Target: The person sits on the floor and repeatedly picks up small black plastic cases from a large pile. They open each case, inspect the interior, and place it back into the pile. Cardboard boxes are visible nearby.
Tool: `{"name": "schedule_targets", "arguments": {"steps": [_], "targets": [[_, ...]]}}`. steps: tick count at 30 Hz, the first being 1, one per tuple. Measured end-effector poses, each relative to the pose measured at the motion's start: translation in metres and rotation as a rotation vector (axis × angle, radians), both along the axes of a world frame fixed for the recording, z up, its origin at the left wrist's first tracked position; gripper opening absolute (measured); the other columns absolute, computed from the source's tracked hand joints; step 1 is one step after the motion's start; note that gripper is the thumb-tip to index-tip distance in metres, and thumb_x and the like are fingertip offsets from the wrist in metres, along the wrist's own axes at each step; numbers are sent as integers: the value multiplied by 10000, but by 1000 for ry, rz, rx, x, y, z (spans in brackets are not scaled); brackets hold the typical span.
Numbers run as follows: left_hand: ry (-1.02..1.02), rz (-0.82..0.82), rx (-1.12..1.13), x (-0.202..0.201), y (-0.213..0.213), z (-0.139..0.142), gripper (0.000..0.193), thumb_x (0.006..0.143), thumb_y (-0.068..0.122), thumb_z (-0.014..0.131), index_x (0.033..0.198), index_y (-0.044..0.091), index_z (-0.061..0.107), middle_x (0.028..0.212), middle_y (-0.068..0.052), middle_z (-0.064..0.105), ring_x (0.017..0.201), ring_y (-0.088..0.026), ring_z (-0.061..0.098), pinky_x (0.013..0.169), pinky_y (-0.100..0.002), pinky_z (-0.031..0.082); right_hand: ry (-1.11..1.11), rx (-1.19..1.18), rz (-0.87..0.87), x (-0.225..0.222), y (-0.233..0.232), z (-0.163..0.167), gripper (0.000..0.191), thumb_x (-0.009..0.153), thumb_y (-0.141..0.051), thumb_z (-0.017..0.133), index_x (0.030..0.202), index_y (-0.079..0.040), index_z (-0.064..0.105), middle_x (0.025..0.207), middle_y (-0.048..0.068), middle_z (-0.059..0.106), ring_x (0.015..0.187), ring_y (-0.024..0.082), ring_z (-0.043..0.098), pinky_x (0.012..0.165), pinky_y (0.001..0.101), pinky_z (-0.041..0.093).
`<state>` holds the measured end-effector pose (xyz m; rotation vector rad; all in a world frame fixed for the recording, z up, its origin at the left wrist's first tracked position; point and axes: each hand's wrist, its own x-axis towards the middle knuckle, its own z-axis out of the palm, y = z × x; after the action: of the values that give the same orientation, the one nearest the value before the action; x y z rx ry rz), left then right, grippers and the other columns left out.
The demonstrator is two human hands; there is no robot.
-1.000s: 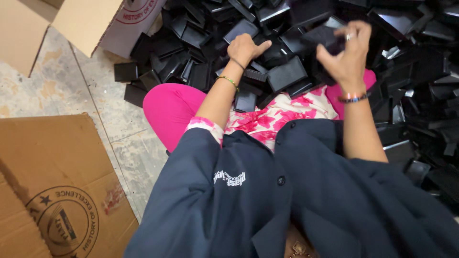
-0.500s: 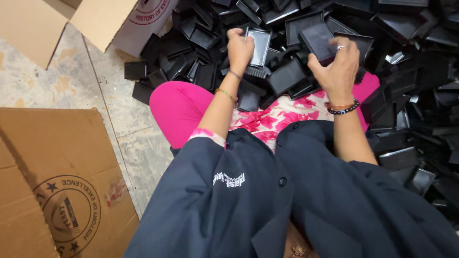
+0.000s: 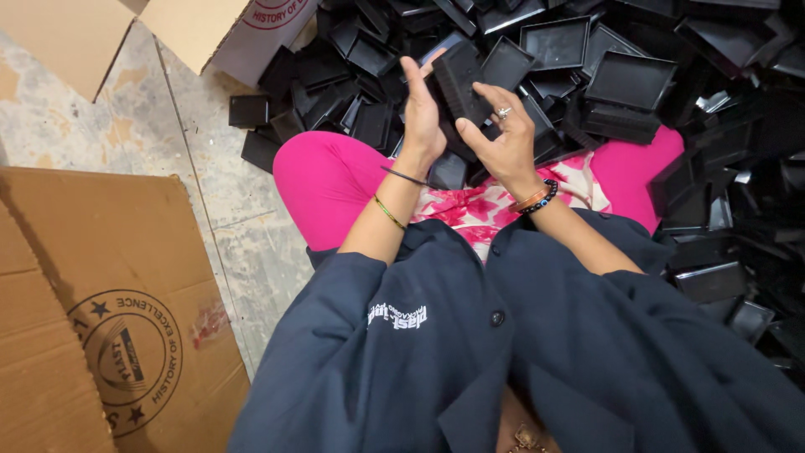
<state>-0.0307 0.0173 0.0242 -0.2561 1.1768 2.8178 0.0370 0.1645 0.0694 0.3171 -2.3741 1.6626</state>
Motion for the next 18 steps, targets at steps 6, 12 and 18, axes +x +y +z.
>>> {"name": "schedule_targets", "arguments": {"steps": [6,12,18], "targets": [[-68,-69,-58,-5,-4,-9,826,1005,690,333,1360,-4,609,1162,-108,702,1008,-191,678,927,-318,554,-127,-188,99,-1,5,-7,489,955,-100,813,1394,14,631,1365,109,612,1194,171,660,1032,311,567],[-169,-51,-83,-13,-3,-24,865,970,741,369,1325,-1,635,947,-76,685,800,-159,648,762,-324,556,-87,-124,154,8,0,-9,540,952,-134,814,1425,32,614,1378,159,615,1202,221,670,1023,333,578],[-291,-63,239,-15,-10,-21,665,980,676,487,985,20,594,786,-80,648,704,-215,647,687,-374,574,310,383,116,8,0,-3,668,887,-270,785,1375,87,501,1222,261,643,1099,358,681,916,375,567]]}}
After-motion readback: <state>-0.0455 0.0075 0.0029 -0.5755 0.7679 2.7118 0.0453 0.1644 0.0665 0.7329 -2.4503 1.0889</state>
